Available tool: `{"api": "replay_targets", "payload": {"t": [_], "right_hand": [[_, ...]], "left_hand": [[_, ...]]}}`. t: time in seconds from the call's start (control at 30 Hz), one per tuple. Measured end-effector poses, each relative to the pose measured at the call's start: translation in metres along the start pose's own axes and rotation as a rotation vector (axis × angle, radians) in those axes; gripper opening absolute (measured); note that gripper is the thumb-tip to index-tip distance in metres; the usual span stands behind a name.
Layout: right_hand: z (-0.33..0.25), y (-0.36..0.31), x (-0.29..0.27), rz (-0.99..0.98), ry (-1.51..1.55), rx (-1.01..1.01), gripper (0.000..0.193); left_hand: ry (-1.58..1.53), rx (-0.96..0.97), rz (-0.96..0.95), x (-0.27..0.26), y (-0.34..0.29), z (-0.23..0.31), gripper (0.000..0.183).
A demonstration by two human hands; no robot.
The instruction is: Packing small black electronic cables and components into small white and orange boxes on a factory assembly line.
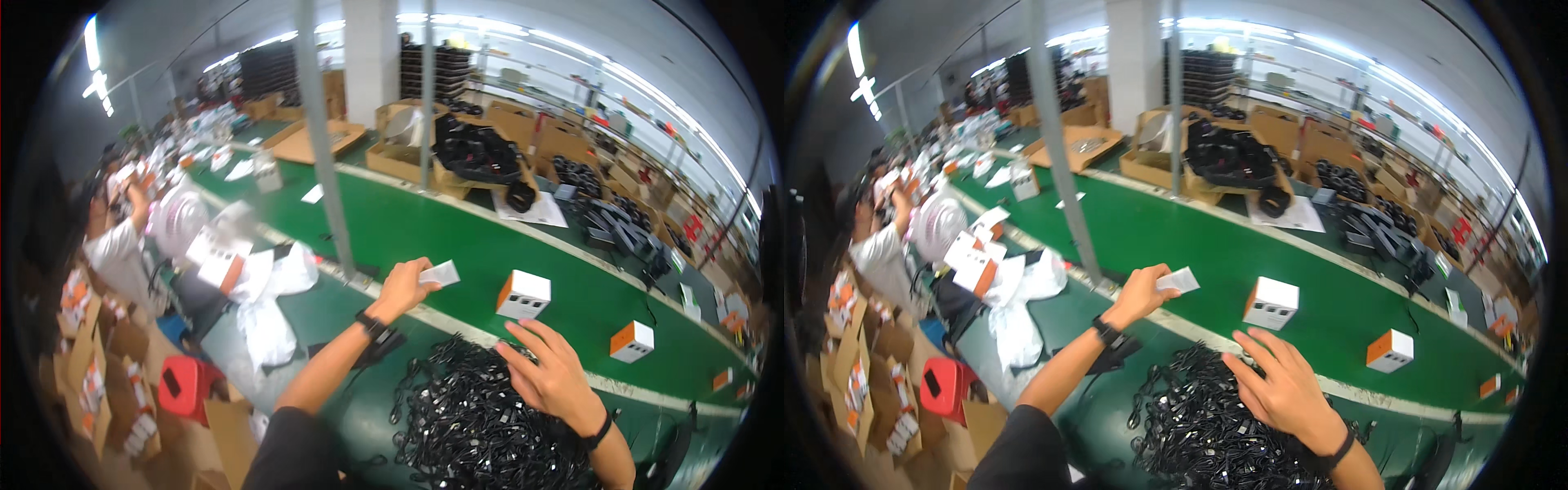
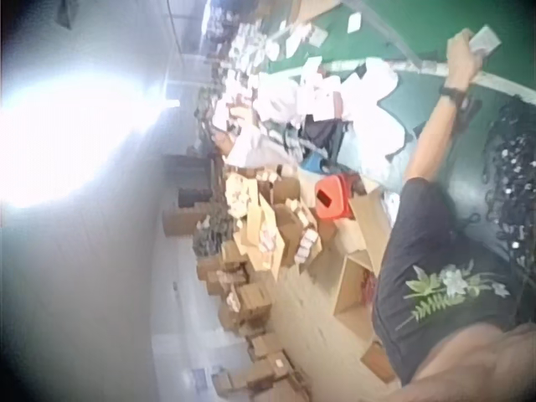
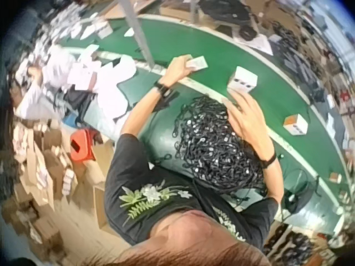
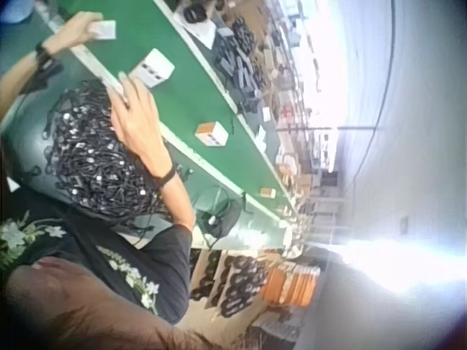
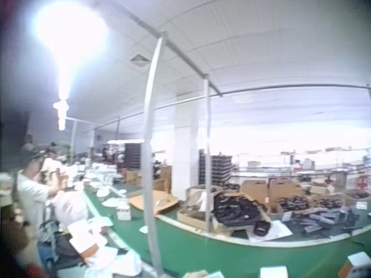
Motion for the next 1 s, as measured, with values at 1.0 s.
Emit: {"api": "replay_targets", "payload": {"t": [1.0], "right_hand": [[-0.198, -0.008, -0.12, 0.157, 0.882, -0.396, 0.018]], "left_hand": [[0.008, -0.527, 0.943, -0.221, -0.413, -0.121, 0.035]]}}
Point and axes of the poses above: each hand's wrist, its own y-axis towards the middle knuckle, its own x-axis out of the palm, z = x × y, the point moved 9 cm from there along y, towards the middle knuckle, and after that the axes turned 2 degrees about y, right-handed, at the moved point
